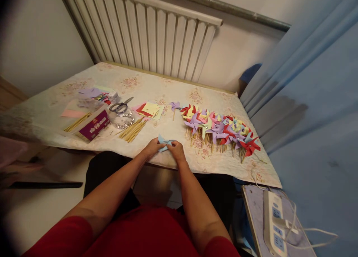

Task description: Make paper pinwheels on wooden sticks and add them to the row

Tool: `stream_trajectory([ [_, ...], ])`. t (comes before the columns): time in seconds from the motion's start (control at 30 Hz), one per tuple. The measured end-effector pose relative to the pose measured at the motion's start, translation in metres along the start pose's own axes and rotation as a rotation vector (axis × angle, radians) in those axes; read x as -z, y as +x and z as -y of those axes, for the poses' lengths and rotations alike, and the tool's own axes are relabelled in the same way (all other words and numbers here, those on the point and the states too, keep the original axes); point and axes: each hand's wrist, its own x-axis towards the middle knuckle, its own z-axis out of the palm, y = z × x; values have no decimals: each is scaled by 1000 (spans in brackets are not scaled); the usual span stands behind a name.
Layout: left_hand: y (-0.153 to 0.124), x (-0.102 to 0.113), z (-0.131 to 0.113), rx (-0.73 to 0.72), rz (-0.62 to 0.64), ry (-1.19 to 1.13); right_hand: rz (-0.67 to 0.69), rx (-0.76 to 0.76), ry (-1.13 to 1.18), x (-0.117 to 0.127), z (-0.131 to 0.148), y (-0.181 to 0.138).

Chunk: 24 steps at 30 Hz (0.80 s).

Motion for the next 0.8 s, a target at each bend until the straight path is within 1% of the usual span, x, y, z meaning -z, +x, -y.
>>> stream_trajectory([
  [0.27, 1, 4, 2, -24, 25, 57, 6, -1, 10, 0, 1, -1],
  [0.47, 1, 3, 1, 0, 23, 18, 10, -12, 23, 0, 1, 0],
  [0.63, -3, 1, -3, 13, 18, -6, 29, -22, 23, 0, 1, -1],
  [0.8, -6, 1, -9, 11, 11, 22, 26, -25, 38, 0, 1, 0],
])
